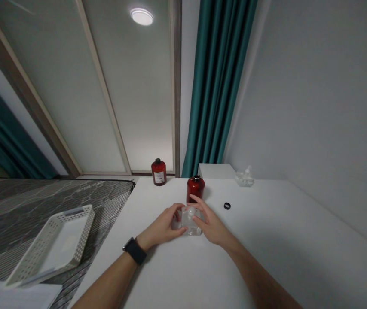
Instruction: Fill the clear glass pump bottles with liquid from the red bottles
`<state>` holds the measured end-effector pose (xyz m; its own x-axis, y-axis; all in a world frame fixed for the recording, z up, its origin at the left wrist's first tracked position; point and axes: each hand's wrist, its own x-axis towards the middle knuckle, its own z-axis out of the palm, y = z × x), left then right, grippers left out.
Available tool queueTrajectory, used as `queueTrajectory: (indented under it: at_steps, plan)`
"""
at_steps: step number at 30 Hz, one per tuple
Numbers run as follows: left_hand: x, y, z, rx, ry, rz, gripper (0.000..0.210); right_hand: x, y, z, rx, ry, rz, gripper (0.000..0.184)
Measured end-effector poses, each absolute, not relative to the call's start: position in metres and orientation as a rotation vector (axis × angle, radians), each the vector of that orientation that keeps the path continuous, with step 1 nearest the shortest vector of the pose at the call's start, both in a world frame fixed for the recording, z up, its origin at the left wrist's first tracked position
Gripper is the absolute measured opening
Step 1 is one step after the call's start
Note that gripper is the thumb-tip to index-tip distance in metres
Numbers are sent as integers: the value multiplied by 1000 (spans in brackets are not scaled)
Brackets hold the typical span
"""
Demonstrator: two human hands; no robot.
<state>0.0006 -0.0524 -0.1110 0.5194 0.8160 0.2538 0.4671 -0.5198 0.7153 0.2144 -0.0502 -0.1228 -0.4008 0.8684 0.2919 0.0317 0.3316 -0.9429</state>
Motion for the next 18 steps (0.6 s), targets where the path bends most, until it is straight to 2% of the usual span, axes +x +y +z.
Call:
queueTrajectory:
  at_steps: [9, 18]
  plan:
    - [3, -54, -113, 2130, 1151, 780, 58, 206, -53, -134, -876, -1683, 1016, 55]
    - [4, -52, -112, 2148, 1170, 760, 60, 211, -50, -126, -775, -1690, 1209, 55]
